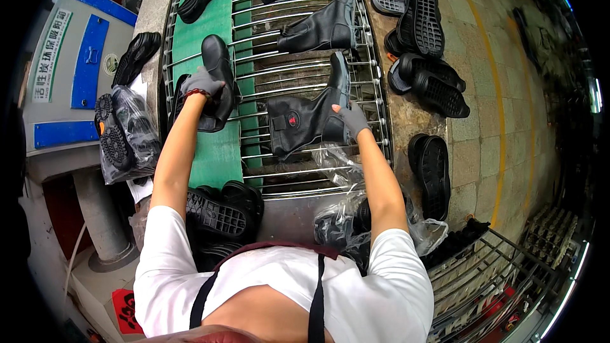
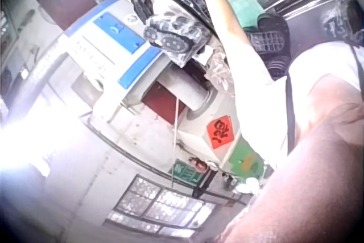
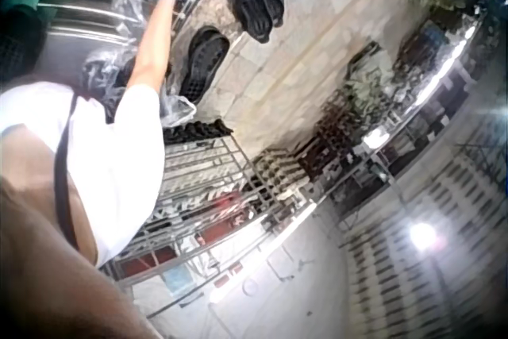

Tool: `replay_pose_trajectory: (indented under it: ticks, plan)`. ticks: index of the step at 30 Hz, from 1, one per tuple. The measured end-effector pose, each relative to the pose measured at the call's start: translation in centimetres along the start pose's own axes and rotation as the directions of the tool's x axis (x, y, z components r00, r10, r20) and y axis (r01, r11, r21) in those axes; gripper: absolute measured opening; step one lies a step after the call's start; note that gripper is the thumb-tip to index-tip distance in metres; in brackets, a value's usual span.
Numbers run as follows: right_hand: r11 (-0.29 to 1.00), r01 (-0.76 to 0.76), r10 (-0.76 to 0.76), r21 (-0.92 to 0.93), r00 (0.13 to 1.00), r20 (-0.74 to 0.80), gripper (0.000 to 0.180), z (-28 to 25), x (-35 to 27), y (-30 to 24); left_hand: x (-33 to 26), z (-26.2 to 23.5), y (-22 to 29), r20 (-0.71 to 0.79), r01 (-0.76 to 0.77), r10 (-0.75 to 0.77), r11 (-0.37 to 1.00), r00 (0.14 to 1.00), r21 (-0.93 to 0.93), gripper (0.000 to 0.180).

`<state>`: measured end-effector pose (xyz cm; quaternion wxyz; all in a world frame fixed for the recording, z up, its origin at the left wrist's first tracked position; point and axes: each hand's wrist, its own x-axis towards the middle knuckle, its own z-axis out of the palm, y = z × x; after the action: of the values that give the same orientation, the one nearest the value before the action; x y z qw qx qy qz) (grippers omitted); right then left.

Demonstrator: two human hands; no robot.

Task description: The person takes boots from a rack, puts them on a conveyor, takes soles from a bag, matches them to boots, then ties a large plastic bag.

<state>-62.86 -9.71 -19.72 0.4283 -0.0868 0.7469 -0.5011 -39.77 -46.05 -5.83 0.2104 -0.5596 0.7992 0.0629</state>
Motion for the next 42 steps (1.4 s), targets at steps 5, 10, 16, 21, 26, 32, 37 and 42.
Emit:
replay_pose_trajectory:
  ticks: [5,10,16,21,26,32,37,42]
  plan:
    - [0.882,-0.105,0.199,-0.46,0.967,0.161,0.075,-3.3,-7.1,-1.9,0.9,2.6,-3.3,0.023,0.06,-0.055,0.954,0.998,-0.292,0.078]
    - [0.26,0.16,-0.024,-0.952,0.987,0.159,0.054,0.5,-14.8,3.4,0.9,4.3,-3.9,0.002,-0.042,0.045,0.938,0.999,-0.345,0.08]
    - [0.642,0.379,0.049,-0.666,0.848,0.528,0.016,-1.3,-21.4,0.5,0.6,5.9,-5.7,-0.001,-0.047,0.051,0.902,0.999,-0.428,0.079]
    - [0.173,0.612,0.662,-0.772,0.508,0.551,0.022,-2.6,-32.0,0.7,5.2,11.2,-9.0,0.003,-0.032,0.059,0.586,0.998,-0.81,0.072]
    - [-0.021,0.582,0.594,-0.813,0.661,0.458,0.032,-1.9,-34.4,2.3,-4.1,2.5,-7.3,0.143,0.115,0.278,0.116,0.95,-0.987,0.021]
    - [0.855,0.301,-0.22,-0.423,0.948,0.229,0.058,-2.1,-29.1,-7.5,-18.9,-7.1,-7.8,-0.052,-0.066,0.581,0.002,0.813,-0.998,0.04]
    - [0.888,0.186,-0.354,0.42,0.86,0.368,0.087,0.3,-23.7,-8.4,-26.1,-8.7,-1.9,-0.051,-0.011,0.812,-0.054,0.581,-0.998,0.053]
    - [0.473,-0.35,-0.172,0.808,0.863,0.475,0.069,-4.2,-26.9,-5.5,-27.6,-5.7,6.3,-0.015,-0.214,0.956,0.05,0.292,-0.975,0.057]
